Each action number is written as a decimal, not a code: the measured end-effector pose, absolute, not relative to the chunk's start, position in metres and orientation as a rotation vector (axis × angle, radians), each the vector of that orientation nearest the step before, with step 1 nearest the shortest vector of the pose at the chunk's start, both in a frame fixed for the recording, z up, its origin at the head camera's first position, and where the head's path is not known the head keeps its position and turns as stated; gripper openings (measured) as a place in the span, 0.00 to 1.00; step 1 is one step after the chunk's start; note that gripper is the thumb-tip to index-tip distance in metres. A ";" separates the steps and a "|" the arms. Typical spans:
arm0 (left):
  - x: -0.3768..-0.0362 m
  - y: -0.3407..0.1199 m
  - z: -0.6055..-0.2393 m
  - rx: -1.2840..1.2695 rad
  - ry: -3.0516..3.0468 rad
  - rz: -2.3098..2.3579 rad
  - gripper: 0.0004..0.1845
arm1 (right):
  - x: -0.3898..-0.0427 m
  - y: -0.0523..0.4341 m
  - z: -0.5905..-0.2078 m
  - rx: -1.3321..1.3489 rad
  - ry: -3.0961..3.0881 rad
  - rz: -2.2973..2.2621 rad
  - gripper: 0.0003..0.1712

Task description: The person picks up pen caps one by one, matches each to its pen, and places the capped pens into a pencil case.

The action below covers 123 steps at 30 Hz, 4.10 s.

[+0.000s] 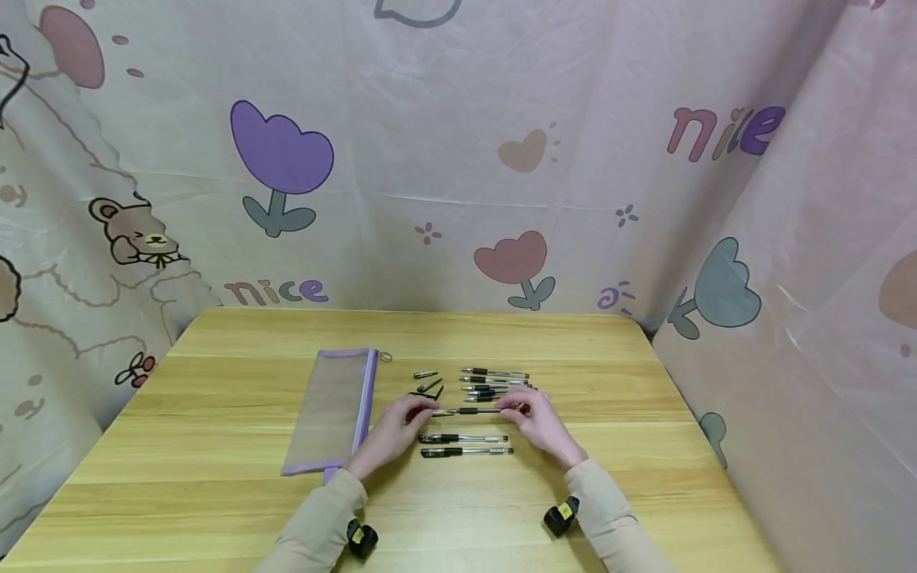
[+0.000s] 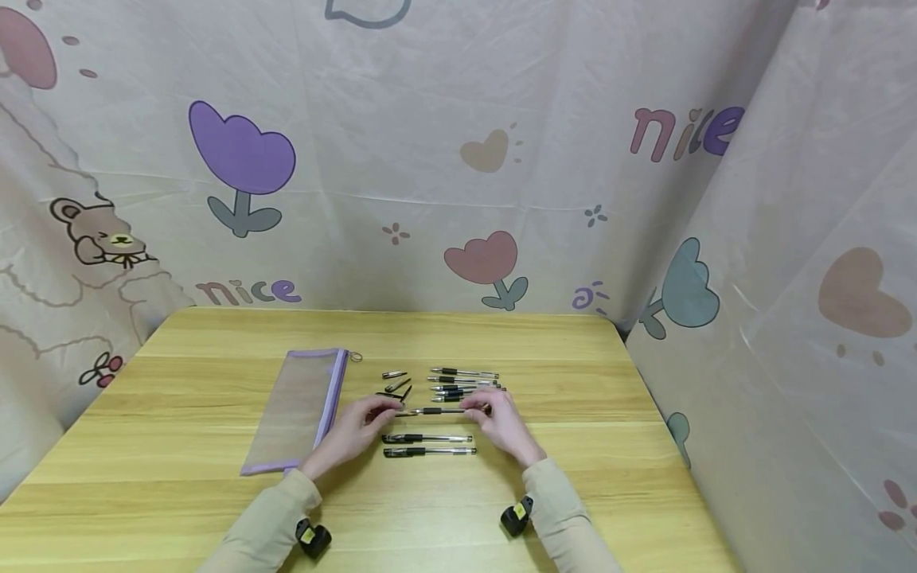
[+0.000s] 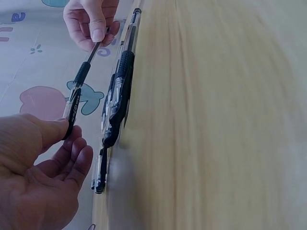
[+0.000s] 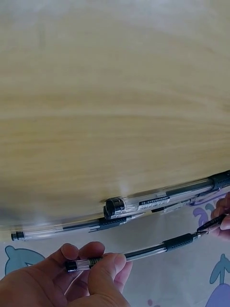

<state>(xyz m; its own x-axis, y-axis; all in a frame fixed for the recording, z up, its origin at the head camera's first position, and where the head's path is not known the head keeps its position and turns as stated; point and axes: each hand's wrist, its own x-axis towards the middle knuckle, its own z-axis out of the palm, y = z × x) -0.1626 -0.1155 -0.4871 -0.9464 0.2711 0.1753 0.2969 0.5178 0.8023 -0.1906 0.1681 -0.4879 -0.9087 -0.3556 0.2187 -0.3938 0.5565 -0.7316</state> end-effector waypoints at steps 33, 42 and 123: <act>-0.162 -0.111 -0.487 -0.429 -2.660 -1.528 0.09 | -0.188 0.158 -0.490 0.667 -2.669 1.447 0.10; -0.163 -0.110 -0.488 -0.373 -2.616 -1.574 0.08 | -0.188 0.156 -0.493 0.708 -2.615 1.472 0.08; -0.162 -0.116 -0.495 -0.299 -2.778 -1.277 0.03 | -0.193 0.172 -0.498 0.700 -2.872 1.140 0.06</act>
<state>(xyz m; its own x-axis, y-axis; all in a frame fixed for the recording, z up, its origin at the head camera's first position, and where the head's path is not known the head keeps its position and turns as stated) -0.1619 -0.1161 -0.4950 -0.9786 0.1472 0.1436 0.2049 0.6360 0.7440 -0.1931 0.1724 -0.4977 -0.9020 -0.4102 0.1348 -0.3910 0.6435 -0.6581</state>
